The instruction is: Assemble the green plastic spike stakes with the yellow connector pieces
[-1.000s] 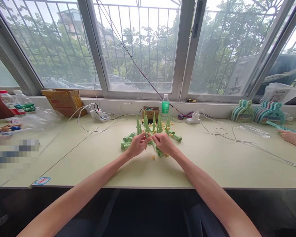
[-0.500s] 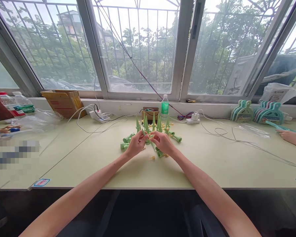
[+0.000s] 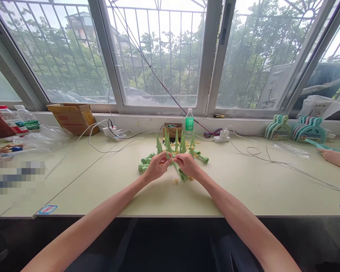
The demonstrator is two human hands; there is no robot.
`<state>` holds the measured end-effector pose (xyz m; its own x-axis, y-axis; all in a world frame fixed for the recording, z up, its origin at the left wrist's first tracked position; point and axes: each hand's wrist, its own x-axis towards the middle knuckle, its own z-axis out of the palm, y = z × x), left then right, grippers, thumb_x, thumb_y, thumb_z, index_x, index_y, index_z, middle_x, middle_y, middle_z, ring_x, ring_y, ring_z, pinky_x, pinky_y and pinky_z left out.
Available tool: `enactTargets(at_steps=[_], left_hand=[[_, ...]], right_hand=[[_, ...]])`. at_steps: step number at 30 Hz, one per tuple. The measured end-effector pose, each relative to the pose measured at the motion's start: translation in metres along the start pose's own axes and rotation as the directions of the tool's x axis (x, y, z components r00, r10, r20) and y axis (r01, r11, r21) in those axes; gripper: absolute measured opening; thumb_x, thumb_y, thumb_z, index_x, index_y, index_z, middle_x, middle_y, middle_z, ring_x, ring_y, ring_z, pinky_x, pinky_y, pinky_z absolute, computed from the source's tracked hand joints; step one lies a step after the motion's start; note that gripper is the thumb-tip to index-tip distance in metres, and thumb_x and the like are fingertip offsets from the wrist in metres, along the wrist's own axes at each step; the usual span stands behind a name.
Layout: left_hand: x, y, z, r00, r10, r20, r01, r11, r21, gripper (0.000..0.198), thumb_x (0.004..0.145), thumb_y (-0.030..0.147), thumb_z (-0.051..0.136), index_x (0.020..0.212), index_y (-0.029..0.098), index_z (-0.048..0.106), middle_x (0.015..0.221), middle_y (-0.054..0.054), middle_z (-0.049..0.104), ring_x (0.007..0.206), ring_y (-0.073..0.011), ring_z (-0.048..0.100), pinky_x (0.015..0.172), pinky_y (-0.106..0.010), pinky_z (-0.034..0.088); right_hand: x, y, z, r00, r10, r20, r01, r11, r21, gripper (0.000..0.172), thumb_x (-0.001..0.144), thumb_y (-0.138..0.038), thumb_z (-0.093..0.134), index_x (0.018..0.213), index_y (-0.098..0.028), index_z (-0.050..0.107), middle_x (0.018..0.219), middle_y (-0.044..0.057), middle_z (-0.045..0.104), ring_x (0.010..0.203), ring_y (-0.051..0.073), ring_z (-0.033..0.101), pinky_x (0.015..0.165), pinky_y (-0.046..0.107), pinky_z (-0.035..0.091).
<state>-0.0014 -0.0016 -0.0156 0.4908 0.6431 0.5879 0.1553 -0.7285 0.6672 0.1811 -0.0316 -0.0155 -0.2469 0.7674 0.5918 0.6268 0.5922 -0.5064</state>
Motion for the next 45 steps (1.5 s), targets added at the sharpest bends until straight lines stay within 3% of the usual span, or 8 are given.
enactTargets(at_steps=[6,12,20,25,32,38,42,45], left_hand=[[0.001,0.000,0.002,0.999,0.038,-0.037,-0.040,0.998,-0.055,0.017,0.084,0.025,0.053,0.099,0.018,0.058,0.109,-0.008,0.060,0.065,-0.0082,0.054,0.061,-0.024,0.053],[0.008,-0.003,0.000,0.954,-0.196,-0.226,0.171,0.977,-0.128,0.023,0.091,0.040,0.046,0.094,0.019,0.054,0.072,0.001,0.056,0.049,-0.0068,0.047,0.043,-0.018,0.040],[0.008,-0.002,0.001,0.925,-0.369,0.092,0.377,0.856,-0.353,0.041,0.087,0.055,0.052,0.097,0.015,0.054,0.058,0.002,0.054,0.037,-0.0054,0.037,0.034,-0.018,0.032],[0.005,-0.003,-0.001,0.949,-0.291,0.120,0.315,0.891,-0.328,0.042,0.085,0.053,0.056,0.105,0.017,0.052,0.066,0.002,0.054,0.043,-0.0063,0.044,0.037,-0.018,0.037],[0.002,-0.008,-0.001,0.996,-0.086,0.014,0.086,0.995,-0.055,0.033,0.083,0.043,0.061,0.104,0.019,0.055,0.090,-0.004,0.058,0.064,-0.0104,0.056,0.048,-0.020,0.049],[0.003,-0.004,0.002,0.996,-0.071,-0.049,0.070,0.997,-0.027,0.036,0.086,0.042,0.059,0.113,0.021,0.049,0.101,-0.006,0.054,0.058,-0.0061,0.052,0.050,-0.020,0.048],[0.005,0.001,0.003,0.986,-0.129,-0.103,0.115,0.984,-0.134,0.037,0.087,0.048,0.055,0.110,0.021,0.045,0.094,-0.004,0.056,0.051,-0.0060,0.051,0.043,-0.019,0.042],[0.007,0.002,0.002,0.973,-0.205,-0.104,0.181,0.962,-0.203,0.038,0.090,0.055,0.047,0.086,0.018,0.050,0.066,0.001,0.055,0.042,-0.0063,0.045,0.039,-0.019,0.037]], right_hand=[[0.000,0.002,-0.001,0.999,0.018,-0.036,-0.020,0.999,-0.035,0.035,0.093,-0.033,0.043,0.061,-0.018,0.045,0.055,-0.003,0.042,0.053,0.011,0.033,0.054,0.024,0.028],[0.001,0.000,-0.003,0.993,0.060,-0.098,-0.063,0.998,-0.025,0.034,0.094,-0.038,0.044,0.069,-0.017,0.055,0.059,-0.001,0.047,0.055,0.012,0.037,0.055,0.025,0.031],[0.001,-0.004,-0.003,0.995,0.041,-0.087,-0.040,0.999,0.010,0.033,0.094,-0.039,0.044,0.074,-0.017,0.059,0.063,0.001,0.054,0.057,0.012,0.043,0.058,0.024,0.036],[0.000,-0.002,-0.003,0.996,0.050,-0.078,-0.052,0.999,-0.017,0.033,0.093,-0.037,0.043,0.069,-0.017,0.054,0.059,-0.002,0.050,0.055,0.011,0.039,0.056,0.024,0.032],[-0.001,0.006,0.000,0.998,0.026,-0.053,-0.027,1.000,-0.016,0.041,0.097,-0.039,0.034,0.062,-0.019,0.043,0.054,-0.002,0.044,0.051,0.011,0.036,0.053,0.026,0.030],[0.000,0.002,-0.001,0.995,0.059,-0.075,-0.058,0.998,0.013,0.042,0.098,-0.042,0.034,0.064,-0.019,0.043,0.055,-0.002,0.045,0.051,0.012,0.038,0.054,0.026,0.031],[0.001,-0.002,-0.002,0.986,0.076,-0.145,-0.075,0.997,0.013,0.042,0.097,-0.044,0.036,0.064,-0.019,0.043,0.057,-0.003,0.042,0.053,0.011,0.034,0.054,0.025,0.030],[0.001,-0.002,-0.003,0.977,0.093,-0.194,-0.090,0.996,0.022,0.040,0.096,-0.045,0.039,0.067,-0.019,0.047,0.058,-0.002,0.044,0.055,0.011,0.035,0.055,0.024,0.030]])
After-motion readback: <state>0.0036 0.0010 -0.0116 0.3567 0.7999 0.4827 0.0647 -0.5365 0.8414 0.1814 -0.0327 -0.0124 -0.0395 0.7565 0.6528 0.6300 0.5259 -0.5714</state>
